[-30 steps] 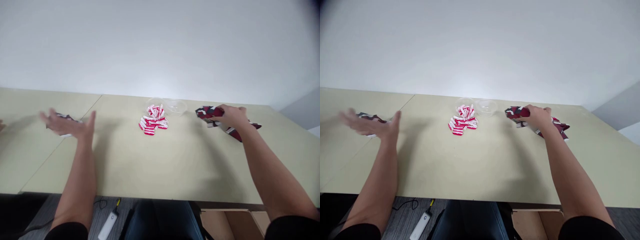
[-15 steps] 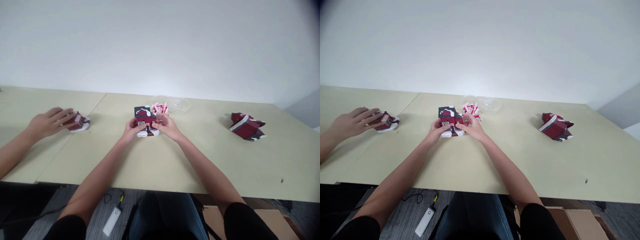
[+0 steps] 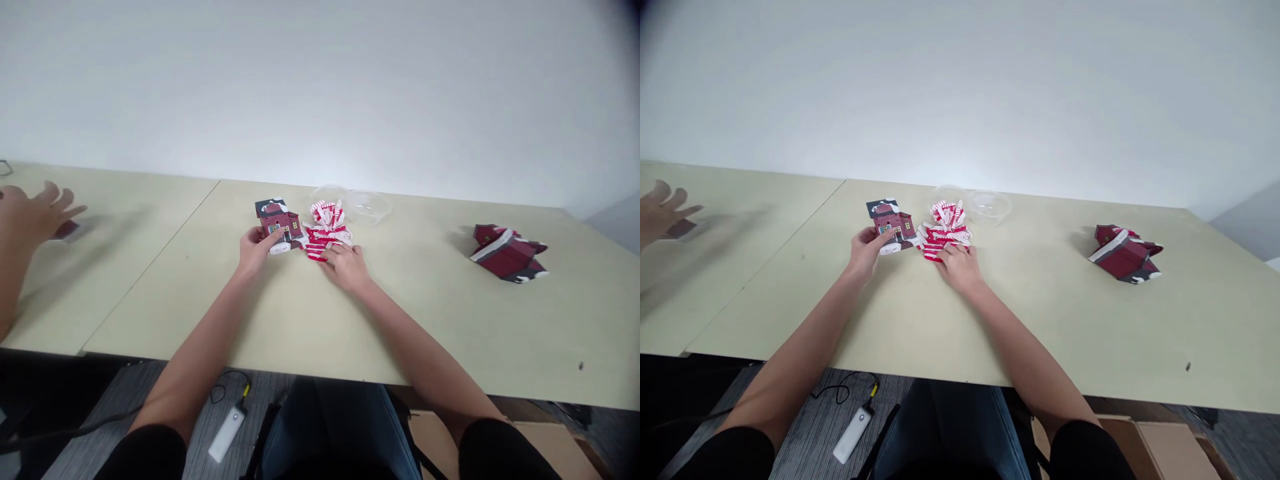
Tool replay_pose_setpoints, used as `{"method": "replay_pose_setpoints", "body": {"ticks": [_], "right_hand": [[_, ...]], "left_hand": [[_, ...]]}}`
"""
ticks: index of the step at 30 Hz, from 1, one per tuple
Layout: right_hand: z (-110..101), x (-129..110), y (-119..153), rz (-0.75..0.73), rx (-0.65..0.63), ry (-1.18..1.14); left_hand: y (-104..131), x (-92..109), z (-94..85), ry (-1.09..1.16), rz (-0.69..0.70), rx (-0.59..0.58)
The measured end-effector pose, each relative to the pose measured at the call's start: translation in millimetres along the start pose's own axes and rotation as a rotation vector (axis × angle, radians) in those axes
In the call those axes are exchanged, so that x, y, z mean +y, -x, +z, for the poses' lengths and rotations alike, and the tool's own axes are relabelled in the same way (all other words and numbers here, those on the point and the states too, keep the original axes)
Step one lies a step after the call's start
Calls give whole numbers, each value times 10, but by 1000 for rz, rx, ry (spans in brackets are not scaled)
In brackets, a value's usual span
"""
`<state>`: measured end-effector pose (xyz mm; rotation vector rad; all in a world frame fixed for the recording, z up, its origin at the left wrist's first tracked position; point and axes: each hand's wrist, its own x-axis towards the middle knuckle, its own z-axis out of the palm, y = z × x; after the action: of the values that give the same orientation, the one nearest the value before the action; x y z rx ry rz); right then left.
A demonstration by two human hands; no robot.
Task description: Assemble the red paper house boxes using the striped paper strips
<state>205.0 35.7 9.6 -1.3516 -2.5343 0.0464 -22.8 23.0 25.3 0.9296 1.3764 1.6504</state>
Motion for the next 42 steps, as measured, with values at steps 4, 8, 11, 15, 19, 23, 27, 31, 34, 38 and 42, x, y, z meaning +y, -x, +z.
{"method": "replay_pose_setpoints", "body": {"ticks": [4,8,11,15,19,23,27,31,34,38,42], "right_hand": [[-101,64,34,41,-70,1],[-225,156,92,118,-142,13],[-258,168,111,137,-168,36],[-194,127,106,162,-120,79],[-120,118,100,207,-20,70],[-124,136,101,278,33,55],[-135,137,96,278,-29,53],[-144,146,93,310,-40,-35],[-175,173,102,382,-62,-120],[-227,172,126,379,-104,-149],[-264,119,151,251,-159,-110]], "left_hand": [[-14,-37,13,7,-13,-23],[-15,-60,20,-11,-11,-39],[14,-50,30,-34,-11,-45],[63,-25,53,-66,-17,-73],[91,-26,73,-81,-18,-113],[110,-40,90,-130,-17,-142],[128,-48,109,-151,-26,-169],[127,-60,119,-141,-28,-177],[123,-69,116,-147,-24,-181],[119,-80,109,-159,-24,-185],[106,-103,101,-180,-14,-184]]}}
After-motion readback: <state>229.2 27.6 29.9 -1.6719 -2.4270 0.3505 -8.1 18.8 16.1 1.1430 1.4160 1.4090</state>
